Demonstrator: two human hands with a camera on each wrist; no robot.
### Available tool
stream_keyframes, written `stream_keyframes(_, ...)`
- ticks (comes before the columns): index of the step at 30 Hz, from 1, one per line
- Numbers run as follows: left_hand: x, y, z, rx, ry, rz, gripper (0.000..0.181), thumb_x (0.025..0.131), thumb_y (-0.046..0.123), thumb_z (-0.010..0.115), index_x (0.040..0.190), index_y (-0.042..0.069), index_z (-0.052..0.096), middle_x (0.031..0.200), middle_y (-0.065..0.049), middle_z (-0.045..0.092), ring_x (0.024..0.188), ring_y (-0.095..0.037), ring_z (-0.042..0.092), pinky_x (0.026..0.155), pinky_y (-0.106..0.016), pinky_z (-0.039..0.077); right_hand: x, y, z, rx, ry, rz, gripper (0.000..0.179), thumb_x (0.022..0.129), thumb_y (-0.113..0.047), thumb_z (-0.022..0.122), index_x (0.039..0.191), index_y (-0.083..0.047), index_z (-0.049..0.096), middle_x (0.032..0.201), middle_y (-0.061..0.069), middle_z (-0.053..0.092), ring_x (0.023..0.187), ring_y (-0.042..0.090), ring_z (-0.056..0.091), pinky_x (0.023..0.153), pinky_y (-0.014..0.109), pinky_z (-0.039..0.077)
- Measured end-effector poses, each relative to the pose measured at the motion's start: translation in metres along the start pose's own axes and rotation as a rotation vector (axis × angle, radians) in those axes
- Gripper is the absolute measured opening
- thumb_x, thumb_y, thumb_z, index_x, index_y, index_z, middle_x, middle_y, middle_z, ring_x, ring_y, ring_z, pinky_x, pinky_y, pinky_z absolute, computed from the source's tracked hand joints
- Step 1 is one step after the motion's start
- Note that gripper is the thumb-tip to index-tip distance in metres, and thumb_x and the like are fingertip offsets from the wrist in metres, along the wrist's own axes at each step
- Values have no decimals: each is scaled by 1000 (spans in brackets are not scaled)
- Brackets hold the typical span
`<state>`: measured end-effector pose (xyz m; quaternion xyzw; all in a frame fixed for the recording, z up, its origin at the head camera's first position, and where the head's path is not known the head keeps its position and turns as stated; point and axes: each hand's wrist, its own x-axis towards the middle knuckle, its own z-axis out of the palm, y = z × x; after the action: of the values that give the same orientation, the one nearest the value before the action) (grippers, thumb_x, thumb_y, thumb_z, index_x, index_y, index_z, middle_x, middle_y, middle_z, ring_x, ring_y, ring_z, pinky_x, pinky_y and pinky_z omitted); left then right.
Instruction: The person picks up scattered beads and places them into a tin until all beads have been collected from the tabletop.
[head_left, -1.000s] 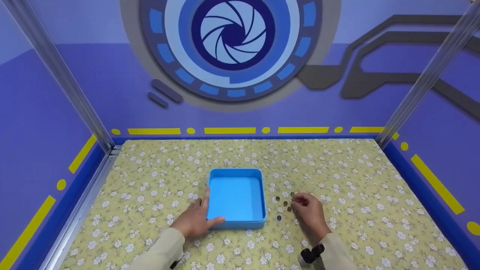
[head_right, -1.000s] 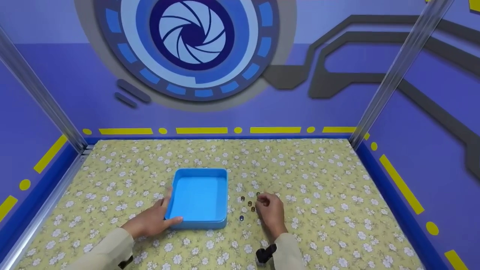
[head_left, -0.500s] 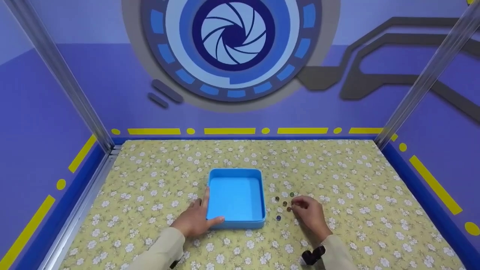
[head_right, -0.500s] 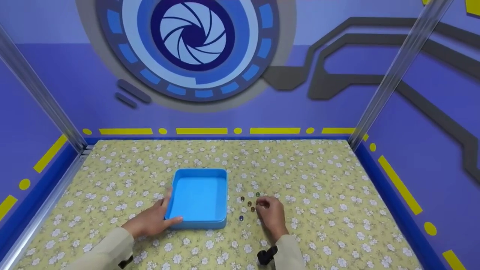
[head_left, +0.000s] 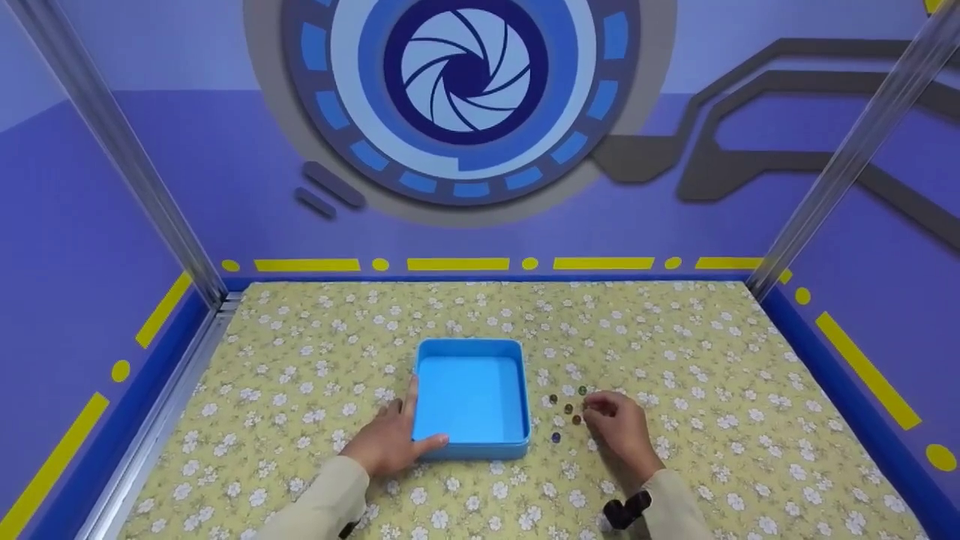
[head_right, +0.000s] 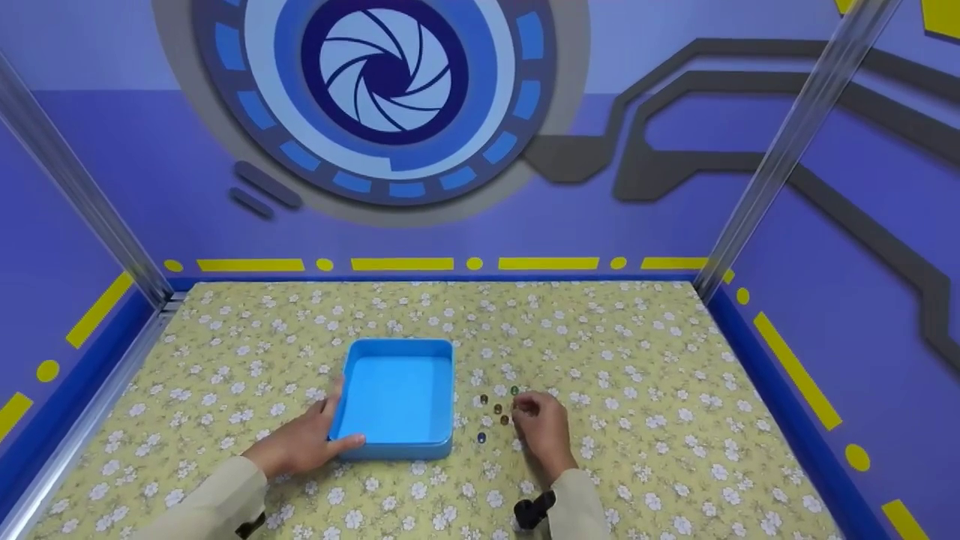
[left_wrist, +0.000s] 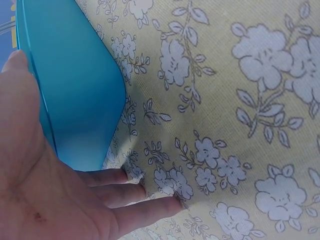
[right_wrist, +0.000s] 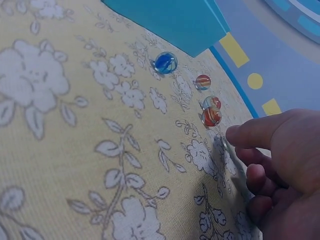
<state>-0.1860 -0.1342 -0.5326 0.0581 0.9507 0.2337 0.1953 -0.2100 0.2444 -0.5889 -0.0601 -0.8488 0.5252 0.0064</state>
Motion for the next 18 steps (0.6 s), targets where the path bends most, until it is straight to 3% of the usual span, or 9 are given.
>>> stream_keyframes(8,-1,1,-2,-18,-5,27,111,83,70,56,157,15,-6,152,-31,29,135,-53,35,96,-62,44,-2,-6,-1,-72,37,-24,21,87,-2,68,107,-8,72,100,8,69,88,16,62,76,27,53)
stream_keyframes(18,-1,2,-2,-5,5,13,112,82,73,54,157,16,-6,152,-31,29,133,-53,38,97,-63,43,0,-13,-3,-52,37,-2,20,88,-3,67,106,-8,72,100,9,67,86,16,61,73,27,51)
